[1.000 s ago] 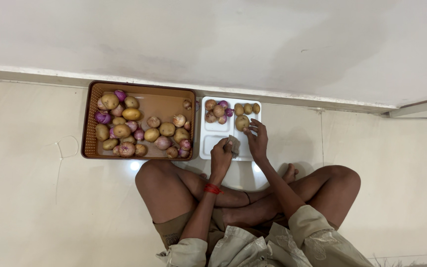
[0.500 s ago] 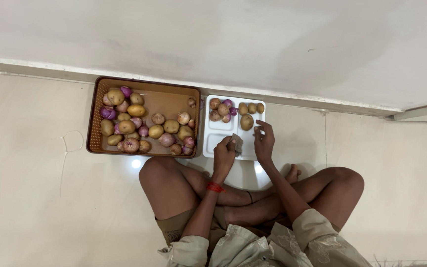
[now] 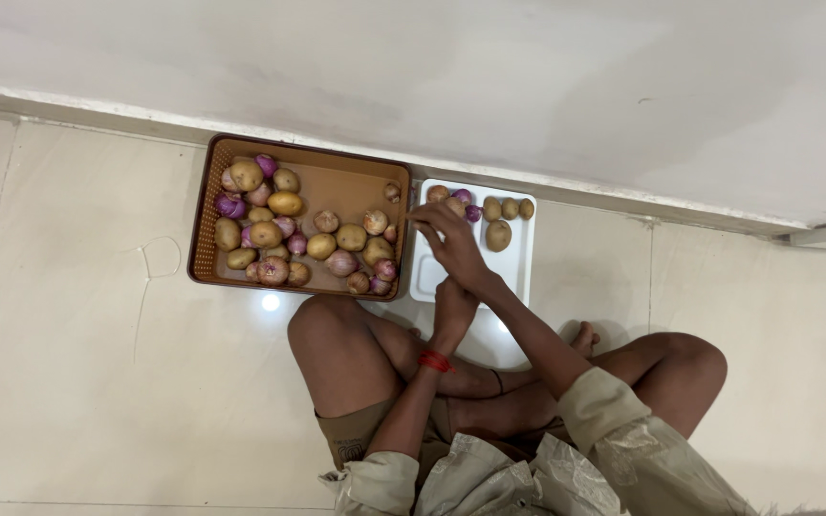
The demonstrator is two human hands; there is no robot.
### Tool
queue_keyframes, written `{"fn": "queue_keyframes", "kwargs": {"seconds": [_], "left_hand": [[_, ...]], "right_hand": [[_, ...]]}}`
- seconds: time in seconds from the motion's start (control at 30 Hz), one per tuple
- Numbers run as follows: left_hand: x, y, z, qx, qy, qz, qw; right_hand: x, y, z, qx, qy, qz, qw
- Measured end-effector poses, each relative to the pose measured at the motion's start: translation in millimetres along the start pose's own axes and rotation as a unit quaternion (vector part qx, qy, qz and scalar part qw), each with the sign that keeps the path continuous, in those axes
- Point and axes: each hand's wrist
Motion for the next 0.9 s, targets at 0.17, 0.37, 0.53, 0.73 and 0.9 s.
{"fn": "queue_keyframes", "kwargs": {"seconds": [0.17,0.37,0.53,0.73,0.9], "left_hand": [[2,2,4,0.044,0.001,0.005,0.999],[-6,11,10,0.13,0.098,-0.021,0.986],[-2,12,10,0.1,0.149,0.0,0.984],[-4,8,3,0.108,0.228,0.017,0.968],[-3,7,2,0.092,0.147,0.011,0.985]], "right_hand": [[42,-36,-11,-0.011,-0.007,0.131,0.991],[100,-56,-26,-0.029,0.013,0.196,0.98],[136,-63,-28,-0.017,0.094,0.22,0.971],[155,-70,-27,0.009,0.113,0.209,0.971],[139,-62,-14,0.071,-0.044,0.088,0.993]]}}
Point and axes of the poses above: each hand's wrist, its own y-axis away from the middle knuckle, its own x-axis out of the palm, z = x × y, and after that the axes turned 4 degrees about -x, right-handed
